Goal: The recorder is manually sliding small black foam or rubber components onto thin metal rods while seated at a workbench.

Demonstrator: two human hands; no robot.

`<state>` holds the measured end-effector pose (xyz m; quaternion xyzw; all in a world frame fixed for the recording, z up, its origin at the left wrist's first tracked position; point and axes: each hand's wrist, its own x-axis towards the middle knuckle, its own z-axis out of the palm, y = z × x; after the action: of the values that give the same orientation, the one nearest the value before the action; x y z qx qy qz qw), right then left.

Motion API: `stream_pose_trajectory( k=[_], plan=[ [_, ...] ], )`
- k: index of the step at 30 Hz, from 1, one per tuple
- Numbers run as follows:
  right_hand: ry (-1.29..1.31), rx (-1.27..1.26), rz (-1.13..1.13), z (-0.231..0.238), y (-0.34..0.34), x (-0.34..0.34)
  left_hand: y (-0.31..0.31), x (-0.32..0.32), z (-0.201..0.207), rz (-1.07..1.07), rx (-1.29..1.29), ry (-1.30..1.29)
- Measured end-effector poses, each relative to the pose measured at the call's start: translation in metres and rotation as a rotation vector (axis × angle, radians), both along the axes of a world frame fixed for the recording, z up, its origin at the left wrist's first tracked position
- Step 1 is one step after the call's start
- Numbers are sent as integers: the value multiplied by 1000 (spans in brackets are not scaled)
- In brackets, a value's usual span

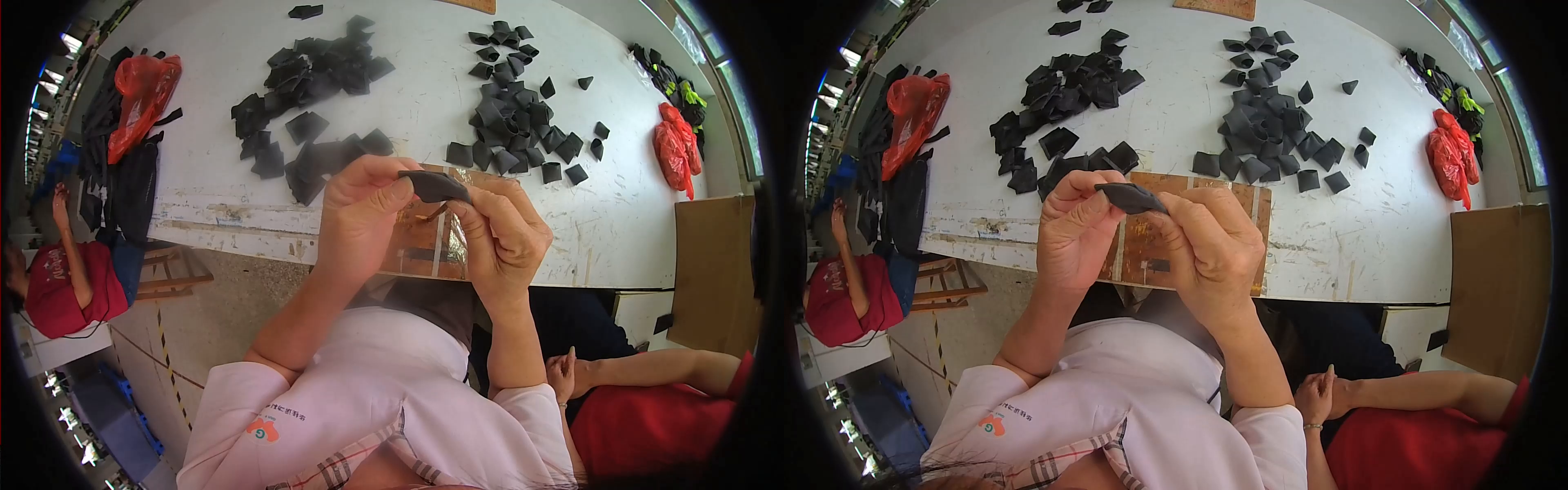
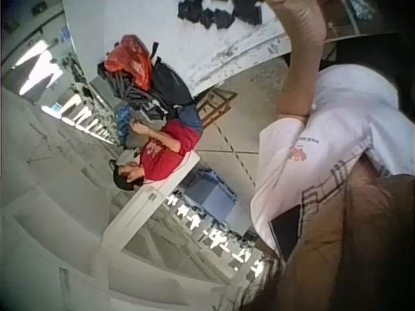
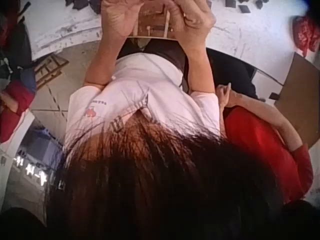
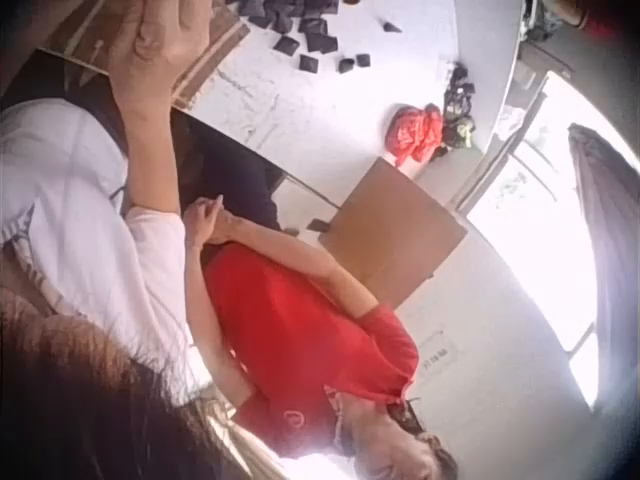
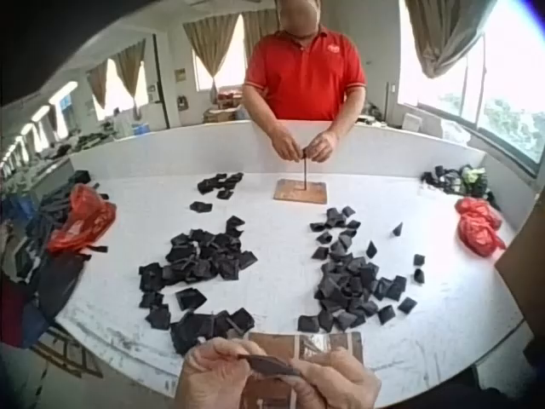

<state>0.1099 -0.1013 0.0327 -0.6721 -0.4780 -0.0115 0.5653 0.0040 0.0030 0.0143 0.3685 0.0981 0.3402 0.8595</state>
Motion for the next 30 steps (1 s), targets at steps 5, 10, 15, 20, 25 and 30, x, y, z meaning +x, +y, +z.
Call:
stream_pose_trajectory(
  k=[5, 10, 15, 20, 25, 30],
  plan=[
    [-119, 27, -43, -15, 2, -1, 1, 4, -3, 14, 180, 19],
    [-97, -23, -18, -5, 0, 2, 16, 14, 24, -137, 560, 245],
    [61, 6, 53, 9, -3, 3, 24, 16, 27, -114, 725, 169],
    [-39, -3, 21, -5, -7, -4, 17, 9, 20, -48, 853, 209],
    [-128, 51, -18, -17, 6, 1, 20, 15, 9, 39, 884, 215],
    [392, 123, 71, 24, -6, 35, 13, -6, 7, 121, 784, 356]
  ],
)
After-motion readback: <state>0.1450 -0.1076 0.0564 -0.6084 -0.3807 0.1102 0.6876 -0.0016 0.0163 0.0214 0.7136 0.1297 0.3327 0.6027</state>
